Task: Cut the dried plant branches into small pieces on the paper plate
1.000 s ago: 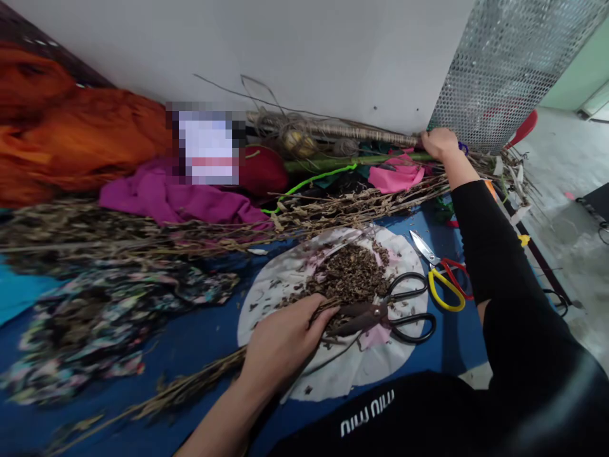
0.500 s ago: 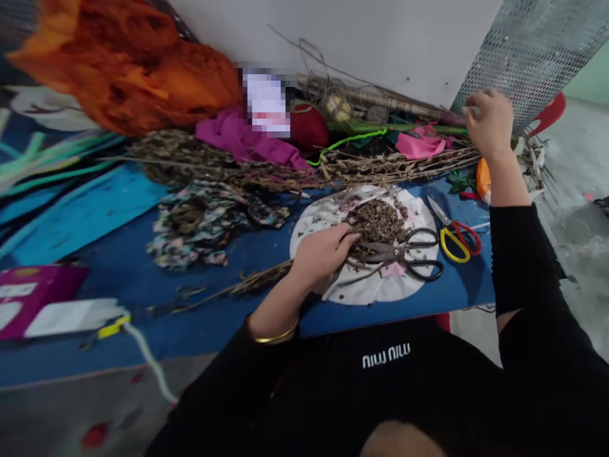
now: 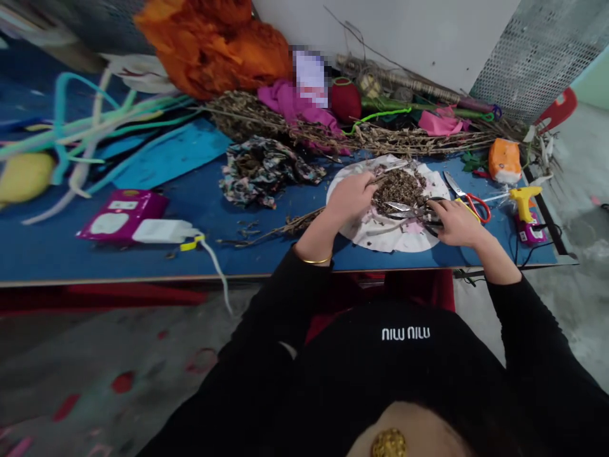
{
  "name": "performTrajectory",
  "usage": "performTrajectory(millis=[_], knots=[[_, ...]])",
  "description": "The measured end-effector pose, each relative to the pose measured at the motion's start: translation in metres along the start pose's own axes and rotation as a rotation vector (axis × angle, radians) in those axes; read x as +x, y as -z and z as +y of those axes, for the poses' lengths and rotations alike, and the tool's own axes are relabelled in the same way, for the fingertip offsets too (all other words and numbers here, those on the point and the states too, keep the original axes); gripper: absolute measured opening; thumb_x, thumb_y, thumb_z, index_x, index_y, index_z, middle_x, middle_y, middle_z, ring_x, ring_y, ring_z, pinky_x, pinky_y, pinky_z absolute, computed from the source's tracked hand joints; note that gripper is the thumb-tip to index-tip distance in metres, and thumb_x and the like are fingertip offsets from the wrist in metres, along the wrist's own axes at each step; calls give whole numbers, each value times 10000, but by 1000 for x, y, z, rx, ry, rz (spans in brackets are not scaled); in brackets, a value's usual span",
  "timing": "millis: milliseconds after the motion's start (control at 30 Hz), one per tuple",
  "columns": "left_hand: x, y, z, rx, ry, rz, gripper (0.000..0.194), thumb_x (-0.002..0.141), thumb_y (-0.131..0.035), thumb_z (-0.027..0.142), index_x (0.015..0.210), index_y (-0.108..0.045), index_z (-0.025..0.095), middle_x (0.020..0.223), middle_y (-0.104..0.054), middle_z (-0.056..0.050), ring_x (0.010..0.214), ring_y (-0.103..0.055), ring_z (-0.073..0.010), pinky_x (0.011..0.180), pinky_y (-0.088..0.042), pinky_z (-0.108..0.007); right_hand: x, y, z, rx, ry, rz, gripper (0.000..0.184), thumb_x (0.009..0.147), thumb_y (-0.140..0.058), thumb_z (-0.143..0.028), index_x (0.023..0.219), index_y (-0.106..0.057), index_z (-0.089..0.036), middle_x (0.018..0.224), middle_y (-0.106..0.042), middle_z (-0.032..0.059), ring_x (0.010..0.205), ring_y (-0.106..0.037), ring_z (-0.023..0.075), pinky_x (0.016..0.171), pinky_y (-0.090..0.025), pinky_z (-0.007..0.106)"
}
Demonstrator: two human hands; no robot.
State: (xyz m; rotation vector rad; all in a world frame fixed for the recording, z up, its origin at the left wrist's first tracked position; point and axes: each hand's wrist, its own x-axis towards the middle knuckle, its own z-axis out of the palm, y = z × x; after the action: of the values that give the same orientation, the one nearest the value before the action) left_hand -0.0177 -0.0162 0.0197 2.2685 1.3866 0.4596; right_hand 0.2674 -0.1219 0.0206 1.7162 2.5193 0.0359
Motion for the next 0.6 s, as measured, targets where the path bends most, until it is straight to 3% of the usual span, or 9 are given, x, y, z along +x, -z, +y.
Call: performTrajectory(millis=[267,433,500,600], knots=[[12,-6,-9,49,45,46,297,980,-457,257,1119,-682,122,1153,-718,-211,1085,-648,-337,911,-468,-425,13,0,6,12,-3,-12,779,766,-515,-169,1541,-455,-118,1252,-621,190,1089,-618,315,895,-494,394],[14,-6,-10,24,23,61,270,965,-467,251,1055,-688,125,1134,-731,-198,1085,-651,-328,902,-461,-399,-2,2,2,-41,-136,91,673,873,-512,-320,1540,-494,-226,1215,-637,168,985,-659,332,706,-487,375],[14,-5,-10,-32,-19,72,231,946,-478,245,955,-686,144,1040,-745,-165,1016,-657,-294,884,-456,-372,-11,2,6,70,-130,141,684,854,-525,-295,1536,-499,-248,1117,-670,134,966,-665,317,728,-503,377],[15,-3,-6,-135,-87,56,202,909,-491,234,784,-640,179,850,-728,-105,839,-641,-237,819,-448,-341,-17,0,17,409,-105,241,633,836,-552,-301,1467,-549,-250,1044,-695,82,936,-660,272,820,-533,398]])
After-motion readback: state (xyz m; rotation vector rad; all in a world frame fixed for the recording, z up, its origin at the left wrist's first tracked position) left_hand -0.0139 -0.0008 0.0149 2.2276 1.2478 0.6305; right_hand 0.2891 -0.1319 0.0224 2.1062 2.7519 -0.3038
